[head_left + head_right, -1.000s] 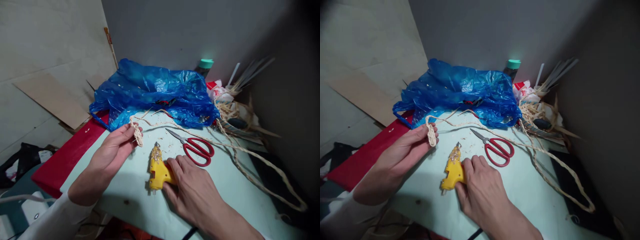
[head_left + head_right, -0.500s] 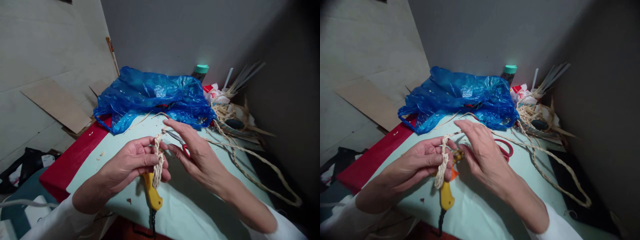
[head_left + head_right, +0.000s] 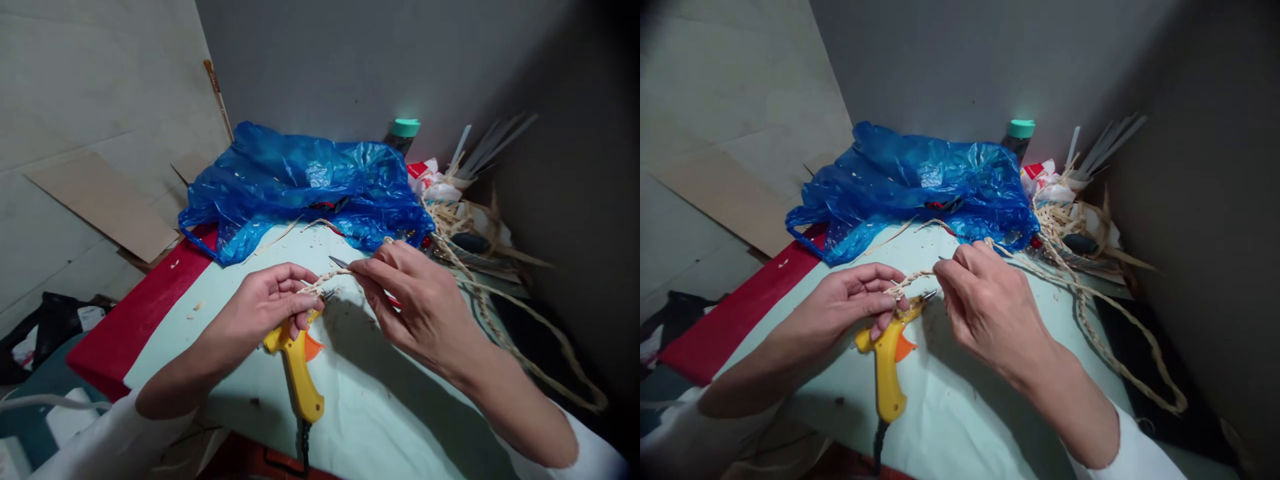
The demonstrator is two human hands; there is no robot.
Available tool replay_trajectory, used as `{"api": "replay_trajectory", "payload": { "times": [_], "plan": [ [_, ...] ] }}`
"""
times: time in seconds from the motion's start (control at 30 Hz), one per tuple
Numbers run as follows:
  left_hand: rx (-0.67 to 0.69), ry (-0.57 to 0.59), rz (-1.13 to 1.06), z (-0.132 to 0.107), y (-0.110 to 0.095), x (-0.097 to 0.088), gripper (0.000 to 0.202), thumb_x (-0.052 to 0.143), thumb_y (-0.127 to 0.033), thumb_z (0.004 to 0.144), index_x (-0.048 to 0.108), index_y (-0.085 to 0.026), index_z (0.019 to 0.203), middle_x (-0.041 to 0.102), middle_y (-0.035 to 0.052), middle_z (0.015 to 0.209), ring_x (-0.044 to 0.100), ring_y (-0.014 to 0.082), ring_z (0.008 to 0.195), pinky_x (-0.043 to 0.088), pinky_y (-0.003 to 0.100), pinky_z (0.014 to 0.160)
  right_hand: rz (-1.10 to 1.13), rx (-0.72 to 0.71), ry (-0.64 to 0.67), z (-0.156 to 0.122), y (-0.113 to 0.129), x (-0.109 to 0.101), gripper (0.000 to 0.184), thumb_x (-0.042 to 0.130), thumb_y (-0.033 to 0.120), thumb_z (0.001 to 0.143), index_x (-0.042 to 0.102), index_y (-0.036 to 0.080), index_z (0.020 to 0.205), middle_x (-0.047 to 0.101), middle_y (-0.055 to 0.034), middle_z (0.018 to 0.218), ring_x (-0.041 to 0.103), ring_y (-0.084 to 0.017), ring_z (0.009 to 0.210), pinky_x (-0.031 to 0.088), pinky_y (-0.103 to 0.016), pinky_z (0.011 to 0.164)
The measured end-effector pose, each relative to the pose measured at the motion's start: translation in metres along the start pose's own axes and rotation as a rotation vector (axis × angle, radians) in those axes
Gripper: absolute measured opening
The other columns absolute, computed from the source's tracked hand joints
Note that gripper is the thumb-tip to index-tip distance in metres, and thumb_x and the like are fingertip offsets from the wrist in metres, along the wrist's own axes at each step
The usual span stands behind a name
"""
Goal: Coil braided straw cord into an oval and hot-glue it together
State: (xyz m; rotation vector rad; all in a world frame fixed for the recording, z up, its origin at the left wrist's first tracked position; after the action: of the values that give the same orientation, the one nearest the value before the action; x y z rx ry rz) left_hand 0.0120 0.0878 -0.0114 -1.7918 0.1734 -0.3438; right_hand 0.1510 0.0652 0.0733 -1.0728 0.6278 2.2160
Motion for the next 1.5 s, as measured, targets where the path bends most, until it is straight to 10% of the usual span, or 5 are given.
{"api": "replay_trajectory", "payload": {
  "times": [0.3,0.6,0.97,1.17,1.5],
  "plan": [
    [-0.014,0.037,0.123,-0.008,0.005,-0.004,0.016,0.059,-0.025,0.094,0.071,-0.015,0.090,0.069,0.0021,0.071,0.049,0.0068,0.048,0.041,0.021,0.048,0.124,0.082,0.097,0.002,-0.014,0.013,0.026,0.046,0.017,0.099,0.057,0.018,0.075,0.048,-0.0006,0.070,0.045,-0.015,0.068,0.034,-0.031,0.063],
    [-0.059,-0.088,-0.203,-0.001,0.017,-0.022,0.011,0.070,-0.025,0.087,0.067,-0.014,0.085,0.066,0.0021,0.067,0.037,0.0030,0.041,0.028,0.016,0.040,-0.130,0.062,-0.138,-0.002,-0.005,0.000,0.024,0.053,0.017,0.101,0.058,0.012,0.124,0.060,-0.0206,0.129,0.053,-0.033,0.112,0.041,-0.051,0.095],
    [0.068,-0.119,-0.171,-0.002,0.005,-0.030,0.013,0.068,-0.027,0.091,0.068,-0.014,0.087,0.064,0.0007,0.069,0.038,0.0024,0.043,0.028,0.016,0.042,-0.009,0.273,0.345,-0.046,0.057,0.079,0.030,0.061,0.049,0.091,0.050,0.021,0.093,0.065,-0.0017,0.070,0.064,-0.022,0.052,0.029,-0.030,0.045],
    [0.143,-0.178,-0.093,-0.007,-0.003,-0.038,0.016,0.067,-0.031,0.091,0.069,-0.016,0.088,0.064,0.0007,0.070,0.037,0.0040,0.045,0.028,0.019,0.043,-0.102,0.228,0.319,-0.041,0.070,0.079,0.049,0.066,0.047,0.083,0.046,0.013,0.113,0.063,-0.0002,0.064,0.060,-0.021,0.044,0.028,-0.029,0.041],
    [0.209,-0.166,-0.136,-0.009,-0.011,-0.040,0.017,0.062,-0.031,0.095,0.066,-0.017,0.085,0.062,0.0000,0.072,0.036,0.0045,0.048,0.026,0.021,0.045,-0.093,0.337,0.335,-0.052,0.037,0.070,0.012,0.052,0.021,0.087,0.044,0.023,0.095,0.061,-0.0021,0.076,0.065,-0.021,0.055,0.046,-0.030,0.045]
  ]
}}
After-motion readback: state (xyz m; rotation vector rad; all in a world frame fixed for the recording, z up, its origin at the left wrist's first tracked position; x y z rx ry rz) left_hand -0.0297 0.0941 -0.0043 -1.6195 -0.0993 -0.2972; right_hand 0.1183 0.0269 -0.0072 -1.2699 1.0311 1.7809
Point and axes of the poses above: each hand's wrist, its own z-axis towards the middle knuckle, its own x-axis out of the palm, y = z × x, the point moved 10 cm from there along z, towards the middle knuckle
